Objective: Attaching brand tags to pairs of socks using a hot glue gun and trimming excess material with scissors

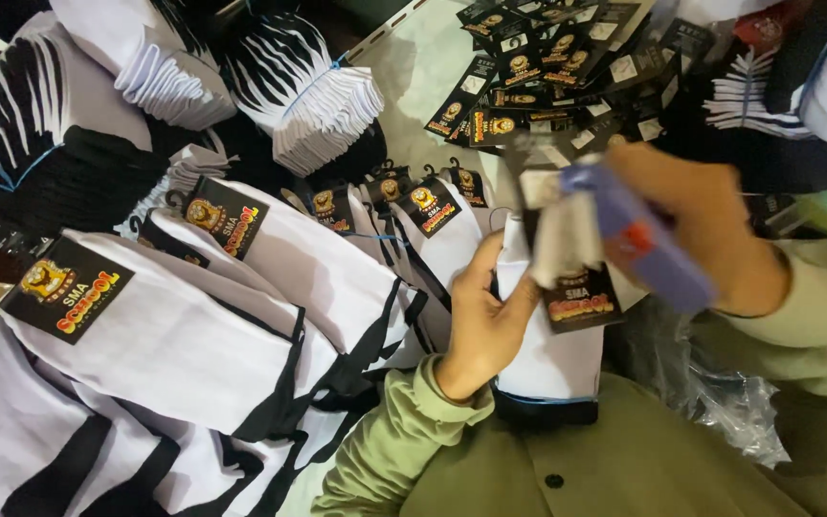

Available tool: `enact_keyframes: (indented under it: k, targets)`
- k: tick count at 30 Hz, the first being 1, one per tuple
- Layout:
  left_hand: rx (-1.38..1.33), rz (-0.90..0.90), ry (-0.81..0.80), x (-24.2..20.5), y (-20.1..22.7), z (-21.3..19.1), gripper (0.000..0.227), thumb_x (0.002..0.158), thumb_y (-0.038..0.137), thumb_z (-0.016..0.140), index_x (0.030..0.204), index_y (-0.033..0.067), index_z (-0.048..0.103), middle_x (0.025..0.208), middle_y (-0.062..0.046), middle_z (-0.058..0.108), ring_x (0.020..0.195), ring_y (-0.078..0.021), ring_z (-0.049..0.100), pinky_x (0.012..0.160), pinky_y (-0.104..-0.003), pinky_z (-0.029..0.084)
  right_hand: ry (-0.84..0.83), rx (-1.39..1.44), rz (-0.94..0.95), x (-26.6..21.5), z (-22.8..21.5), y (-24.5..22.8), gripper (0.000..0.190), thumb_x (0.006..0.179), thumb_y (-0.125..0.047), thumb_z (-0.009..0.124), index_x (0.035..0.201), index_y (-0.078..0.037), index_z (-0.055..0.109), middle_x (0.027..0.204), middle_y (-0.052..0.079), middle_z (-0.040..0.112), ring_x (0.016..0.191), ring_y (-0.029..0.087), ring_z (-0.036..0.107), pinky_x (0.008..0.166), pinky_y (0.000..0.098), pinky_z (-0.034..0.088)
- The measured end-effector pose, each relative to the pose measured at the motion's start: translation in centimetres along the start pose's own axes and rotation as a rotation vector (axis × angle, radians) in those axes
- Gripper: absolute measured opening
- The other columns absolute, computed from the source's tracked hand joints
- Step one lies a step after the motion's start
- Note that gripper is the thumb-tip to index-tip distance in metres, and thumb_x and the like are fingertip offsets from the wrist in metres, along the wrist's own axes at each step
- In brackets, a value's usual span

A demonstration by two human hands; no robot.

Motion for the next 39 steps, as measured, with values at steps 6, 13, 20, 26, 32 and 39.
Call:
enact_keyframes:
  k: [6, 13, 20, 26, 32, 39]
  targets:
    - [-0.23, -0.006, -0.111, -0.4, 0.7, -1.4, 0.041, 0.103, 0.017, 0.051, 0.14, 0.0023, 0.057, 0.138, -0.009, 0.064, 0.129, -0.0173, 0.059, 0.114, -0.033, 0.046, -0.124, -0.363, 0.006, 0.9, 1.2, 0.8, 0.039, 0.08, -0.027, 0.084, 0.108, -0.005, 0.067, 0.095, 0.006, 0.065, 0.085, 0.02, 0.056, 0.081, 0.0344, 0.042]
    - [0.135, 0.106, -0.016, -1.2, 2.3, -1.8, 0.044, 0.094, 0.015, 0.074, 0.132, 0.0098, 0.051, 0.109, -0.006, 0.064, 0.1, -0.0165, 0.063, 0.091, -0.029, 0.052, -0.129, -0.279, 0.255, 1.6, 0.0, 0.8, 0.049, 0.073, -0.022, 0.088, 0.11, -0.01, 0.058, 0.1, 0.0, 0.078, 0.074, 0.01, 0.074, 0.066, 0.024, 0.058]
    - [0.168, 0.299, 0.139, -0.4, 4.3, -2.7, 0.027, 0.096, 0.017, 0.071, 0.115, 0.0, 0.066, 0.126, -0.017, 0.06, 0.12, -0.031, 0.061, 0.104, -0.04, 0.055, -0.099, -0.31, 0.237, -0.1, -0.1, 2.2, 0.053, 0.07, -0.029, 0.089, 0.106, -0.011, 0.055, 0.097, 0.0, 0.078, 0.08, 0.013, 0.072, 0.074, 0.0293, 0.053]
    - [0.001, 0.031, 0.358, 0.2, 0.8, -5.5, 0.025, 0.093, 0.016, 0.076, 0.116, 0.0058, 0.072, 0.1, 0.0, 0.073, 0.089, -0.0109, 0.06, 0.082, -0.028, 0.052, -0.052, -0.541, 0.142, -2.7, 1.1, 1.3, 0.032, 0.079, -0.035, 0.079, 0.099, -0.015, 0.065, 0.077, 0.0, 0.061, 0.06, 0.015, 0.054, 0.059, 0.0275, 0.039]
    - [0.021, -0.042, 0.486, -0.3, 0.7, -5.7, 0.019, 0.093, 0.018, 0.074, 0.108, 0.0065, 0.072, 0.084, 0.004, 0.067, 0.079, -0.0054, 0.053, 0.072, -0.025, 0.05, -0.114, -0.483, 0.129, -3.5, 3.1, 2.0, 0.029, 0.088, -0.03, 0.073, 0.105, -0.008, 0.064, 0.083, 0.005, 0.06, 0.066, 0.025, 0.054, 0.063, 0.0323, 0.042]
    - [0.124, -0.019, 0.561, -0.9, 1.1, -5.9, 0.025, 0.091, 0.023, 0.076, 0.111, 0.0078, 0.076, 0.073, 0.009, 0.057, 0.066, -0.0022, 0.039, 0.055, -0.022, 0.036, -0.078, -0.497, 0.121, -3.8, 3.6, 2.4, 0.021, 0.093, -0.026, 0.069, 0.102, -0.008, 0.064, 0.085, 0.004, 0.062, 0.07, 0.022, 0.059, 0.066, 0.0311, 0.045]
Point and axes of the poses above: each hand's wrist, its own x-axis towards the middle knuckle, its own z-axis out of the palm, y = z × x, the point moved 8 cm from there along x, towards the middle knuckle
